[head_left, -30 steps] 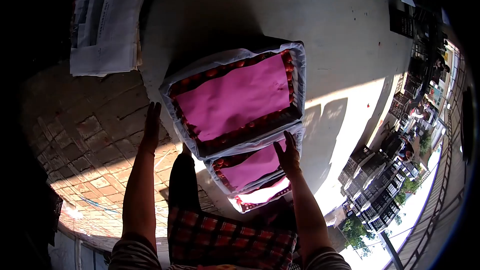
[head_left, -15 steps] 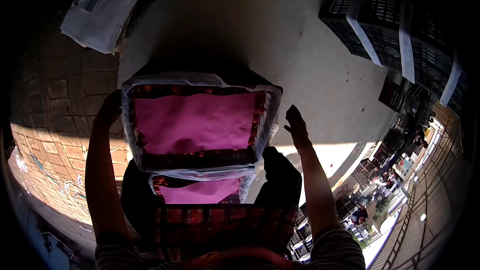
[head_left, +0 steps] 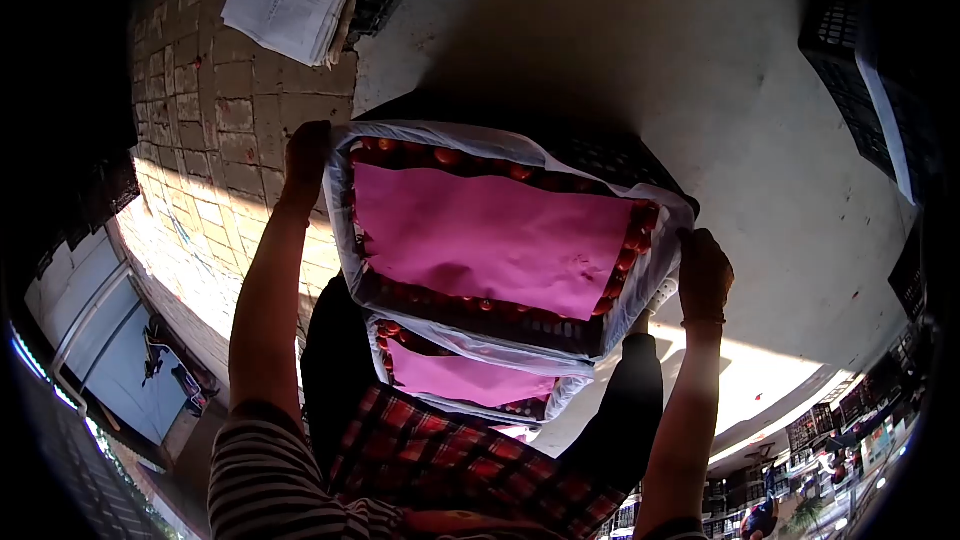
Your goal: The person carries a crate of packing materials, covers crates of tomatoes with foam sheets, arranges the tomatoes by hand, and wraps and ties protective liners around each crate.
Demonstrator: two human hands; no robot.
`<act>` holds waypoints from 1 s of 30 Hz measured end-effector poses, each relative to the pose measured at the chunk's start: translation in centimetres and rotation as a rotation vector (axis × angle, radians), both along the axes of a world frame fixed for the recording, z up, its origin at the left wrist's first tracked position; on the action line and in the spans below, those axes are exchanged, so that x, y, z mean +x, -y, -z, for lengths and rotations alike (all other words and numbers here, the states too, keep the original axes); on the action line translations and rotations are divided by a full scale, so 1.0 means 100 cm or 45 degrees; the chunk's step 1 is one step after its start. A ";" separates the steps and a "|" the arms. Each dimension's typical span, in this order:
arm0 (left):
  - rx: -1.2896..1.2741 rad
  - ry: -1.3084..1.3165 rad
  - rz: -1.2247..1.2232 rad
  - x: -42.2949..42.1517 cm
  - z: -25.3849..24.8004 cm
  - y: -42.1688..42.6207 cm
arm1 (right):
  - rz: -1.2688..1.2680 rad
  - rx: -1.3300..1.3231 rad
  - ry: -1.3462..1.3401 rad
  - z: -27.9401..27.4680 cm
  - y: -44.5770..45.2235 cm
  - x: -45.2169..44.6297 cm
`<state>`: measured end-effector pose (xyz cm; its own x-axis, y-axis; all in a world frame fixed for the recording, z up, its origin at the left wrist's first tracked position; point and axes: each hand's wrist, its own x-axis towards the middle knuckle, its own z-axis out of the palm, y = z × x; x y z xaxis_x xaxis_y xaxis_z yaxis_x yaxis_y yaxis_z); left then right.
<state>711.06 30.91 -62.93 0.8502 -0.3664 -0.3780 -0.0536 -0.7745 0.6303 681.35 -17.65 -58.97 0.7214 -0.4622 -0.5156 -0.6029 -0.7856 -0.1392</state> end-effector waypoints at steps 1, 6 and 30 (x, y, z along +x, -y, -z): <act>0.122 0.182 -0.231 -0.012 -0.004 0.012 | -0.005 0.003 -0.008 -0.003 -0.005 0.004; 0.237 0.753 -0.359 -0.059 -0.022 0.028 | -0.082 -0.161 0.428 0.000 -0.020 -0.022; 0.279 -0.611 -0.141 -0.200 -0.006 -0.108 | 0.418 0.870 -0.229 0.031 -0.118 -0.198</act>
